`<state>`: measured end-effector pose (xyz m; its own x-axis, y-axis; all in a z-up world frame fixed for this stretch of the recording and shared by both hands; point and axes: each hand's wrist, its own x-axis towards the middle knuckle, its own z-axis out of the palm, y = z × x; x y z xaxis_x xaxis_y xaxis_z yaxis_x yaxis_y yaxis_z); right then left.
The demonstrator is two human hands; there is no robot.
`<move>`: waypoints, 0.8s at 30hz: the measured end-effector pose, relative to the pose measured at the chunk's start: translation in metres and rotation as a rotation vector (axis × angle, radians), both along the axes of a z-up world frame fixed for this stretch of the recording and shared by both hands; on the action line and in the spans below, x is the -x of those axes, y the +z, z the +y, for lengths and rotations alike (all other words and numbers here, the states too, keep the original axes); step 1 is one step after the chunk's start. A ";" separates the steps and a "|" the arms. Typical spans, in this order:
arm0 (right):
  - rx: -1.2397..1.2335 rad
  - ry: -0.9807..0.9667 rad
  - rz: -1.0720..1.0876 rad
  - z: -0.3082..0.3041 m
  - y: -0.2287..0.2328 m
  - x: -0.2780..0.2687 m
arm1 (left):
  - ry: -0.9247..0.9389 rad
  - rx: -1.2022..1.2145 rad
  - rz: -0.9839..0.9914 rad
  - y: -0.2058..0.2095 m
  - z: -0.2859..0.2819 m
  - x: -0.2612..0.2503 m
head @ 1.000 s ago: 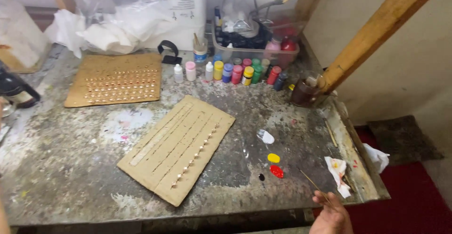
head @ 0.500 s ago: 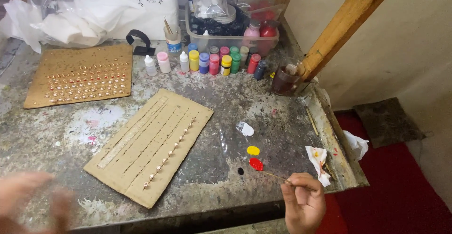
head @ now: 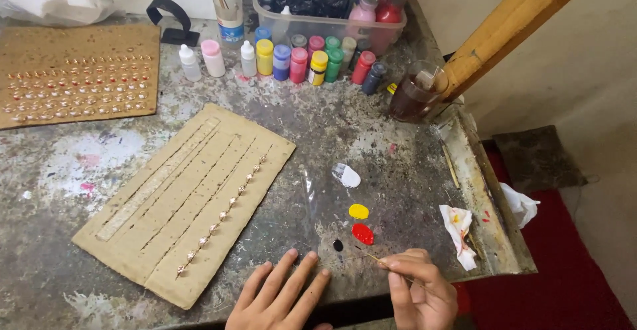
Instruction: Applying black paint to small jewelry components using a thin applicator stick at a workbench.
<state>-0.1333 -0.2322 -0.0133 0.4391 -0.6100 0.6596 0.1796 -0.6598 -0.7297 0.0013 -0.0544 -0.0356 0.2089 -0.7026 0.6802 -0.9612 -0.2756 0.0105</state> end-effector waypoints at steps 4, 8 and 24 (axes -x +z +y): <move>0.106 0.033 0.138 -0.003 0.006 -0.003 | 0.031 0.027 0.030 0.003 -0.003 0.000; 0.142 -0.009 0.203 0.000 0.011 -0.009 | 0.098 0.029 0.008 0.003 -0.009 0.002; 0.278 -0.066 0.227 0.013 -0.002 -0.009 | 0.005 0.076 0.021 -0.003 0.001 -0.004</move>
